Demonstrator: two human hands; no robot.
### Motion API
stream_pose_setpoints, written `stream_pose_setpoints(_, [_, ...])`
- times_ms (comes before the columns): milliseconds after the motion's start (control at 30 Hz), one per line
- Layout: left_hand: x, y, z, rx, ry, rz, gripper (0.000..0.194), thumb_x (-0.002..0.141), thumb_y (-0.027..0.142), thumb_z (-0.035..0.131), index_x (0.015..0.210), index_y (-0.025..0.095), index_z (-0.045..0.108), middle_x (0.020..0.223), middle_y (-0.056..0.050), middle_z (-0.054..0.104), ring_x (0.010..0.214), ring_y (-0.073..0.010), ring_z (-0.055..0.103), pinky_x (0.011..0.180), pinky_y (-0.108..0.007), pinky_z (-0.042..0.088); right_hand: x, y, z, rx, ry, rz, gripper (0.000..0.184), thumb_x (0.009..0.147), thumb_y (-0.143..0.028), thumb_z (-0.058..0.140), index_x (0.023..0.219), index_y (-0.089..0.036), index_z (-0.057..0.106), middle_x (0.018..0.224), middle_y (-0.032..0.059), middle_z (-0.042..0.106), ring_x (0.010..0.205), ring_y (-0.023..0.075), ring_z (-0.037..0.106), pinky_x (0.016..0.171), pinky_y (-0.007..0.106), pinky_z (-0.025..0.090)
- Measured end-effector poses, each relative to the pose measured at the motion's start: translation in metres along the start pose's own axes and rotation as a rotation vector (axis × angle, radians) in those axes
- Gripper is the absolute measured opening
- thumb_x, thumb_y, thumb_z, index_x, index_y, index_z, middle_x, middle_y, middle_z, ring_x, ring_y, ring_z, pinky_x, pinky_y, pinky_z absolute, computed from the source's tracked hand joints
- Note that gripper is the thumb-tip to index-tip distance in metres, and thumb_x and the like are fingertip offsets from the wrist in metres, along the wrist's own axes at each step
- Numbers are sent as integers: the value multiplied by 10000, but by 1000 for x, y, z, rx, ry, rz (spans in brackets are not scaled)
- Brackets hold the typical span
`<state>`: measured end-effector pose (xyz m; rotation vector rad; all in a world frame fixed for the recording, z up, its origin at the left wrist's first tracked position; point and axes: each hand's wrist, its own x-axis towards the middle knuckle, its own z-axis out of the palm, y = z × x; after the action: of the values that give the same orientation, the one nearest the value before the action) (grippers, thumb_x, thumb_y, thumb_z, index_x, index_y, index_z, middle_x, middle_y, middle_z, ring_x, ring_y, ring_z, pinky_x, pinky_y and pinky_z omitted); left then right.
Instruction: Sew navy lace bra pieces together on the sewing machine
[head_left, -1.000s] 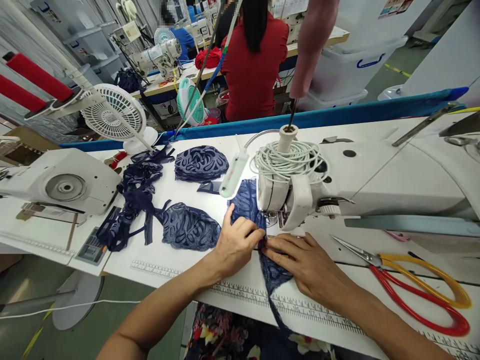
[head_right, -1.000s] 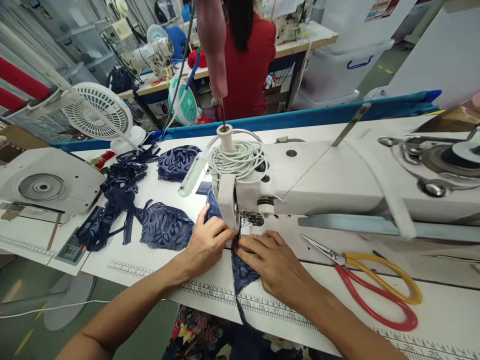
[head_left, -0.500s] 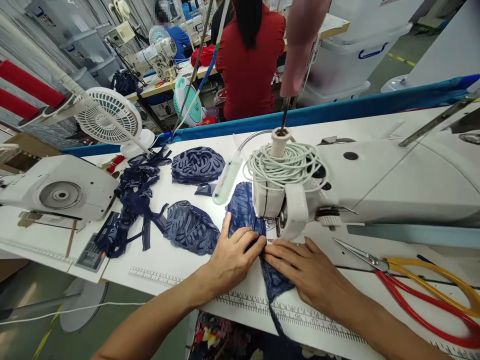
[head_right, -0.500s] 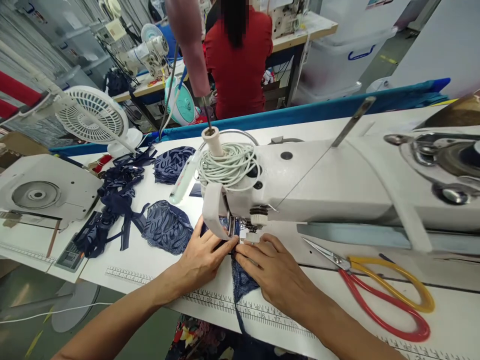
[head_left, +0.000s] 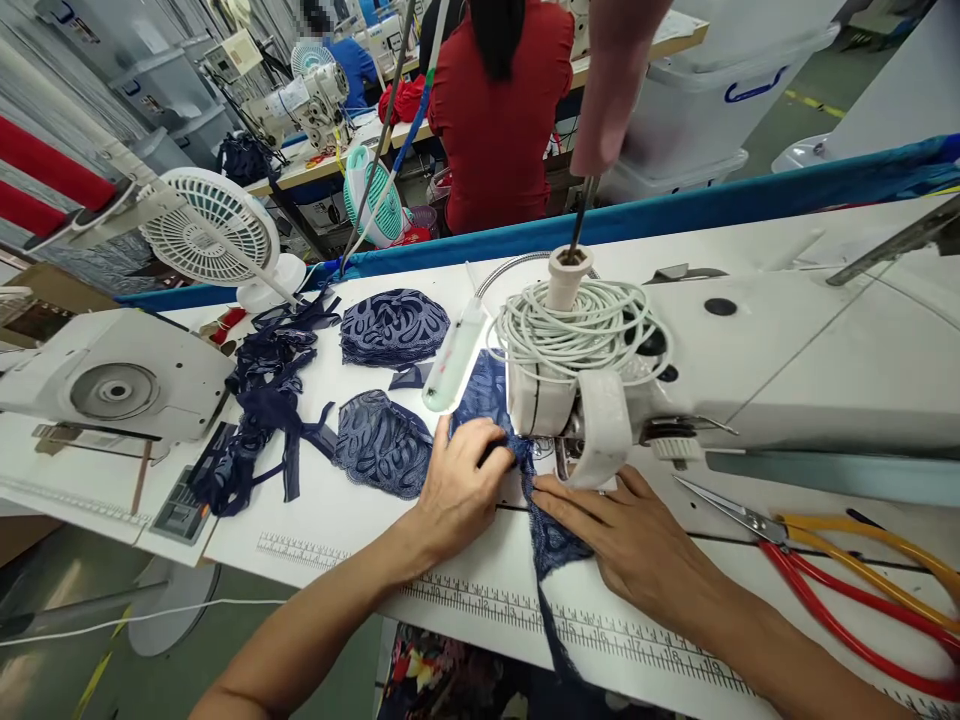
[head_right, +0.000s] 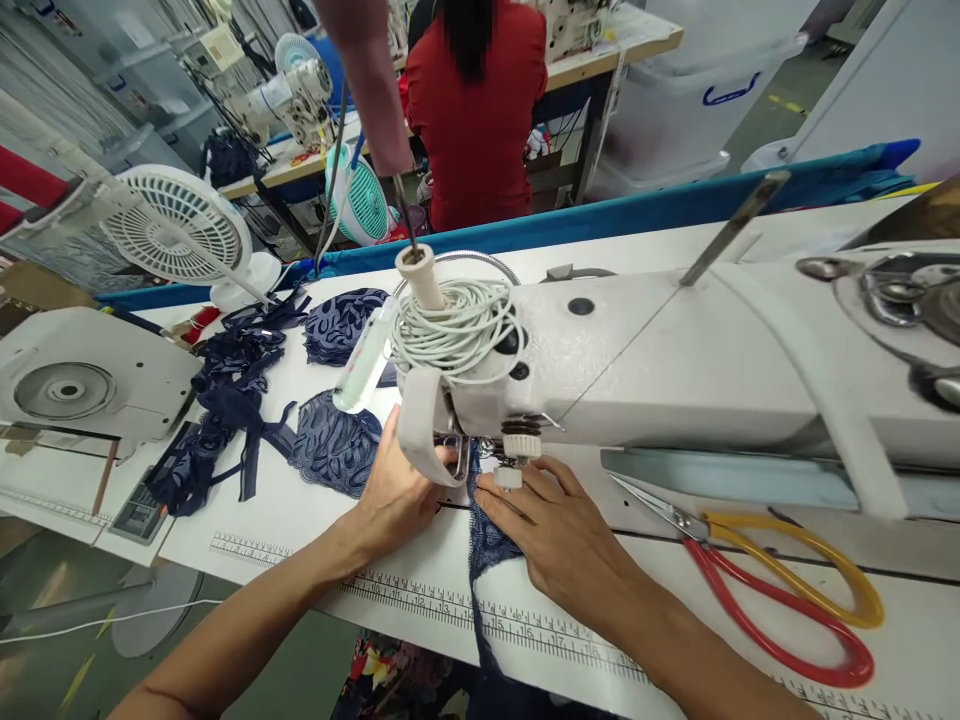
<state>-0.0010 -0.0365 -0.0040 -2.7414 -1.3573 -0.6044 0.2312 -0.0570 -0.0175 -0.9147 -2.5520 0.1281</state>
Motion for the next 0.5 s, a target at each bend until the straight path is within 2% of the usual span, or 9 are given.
stream_pose_setpoints(100, [-1, -5, -4, -20, 62, -18, 340, 814, 7, 404, 1036, 173, 600, 984, -70, 665, 1023, -224, 575, 1094, -550, 315, 1, -2, -2, 6, 1, 2, 705, 658, 91, 382, 1232, -248, 611, 1190, 4, 699, 946, 197, 604, 966, 426, 361])
stream_pose_setpoints(300, [-1, -4, -5, -3, -2, 104, 312, 853, 21, 422, 1038, 191, 607, 917, -36, 665, 849, -170, 573, 1114, -582, 269, 3, -5, -3, 16, 56, -16, 618, 660, 93, 372, 1113, -222, 651, 1162, 6, 704, 849, 189, 591, 969, 418, 349])
stream_pose_setpoints(500, [-2, 1, -5, 58, -5, 124, 314, 847, 34, 447, 1047, 202, 622, 883, -28, 662, 810, -171, 568, 1114, -660, 210, 3, -6, -2, 30, 53, -10, 601, 649, 97, 366, 1074, -214, 654, 1189, 18, 690, 836, 183, 590, 968, 414, 349])
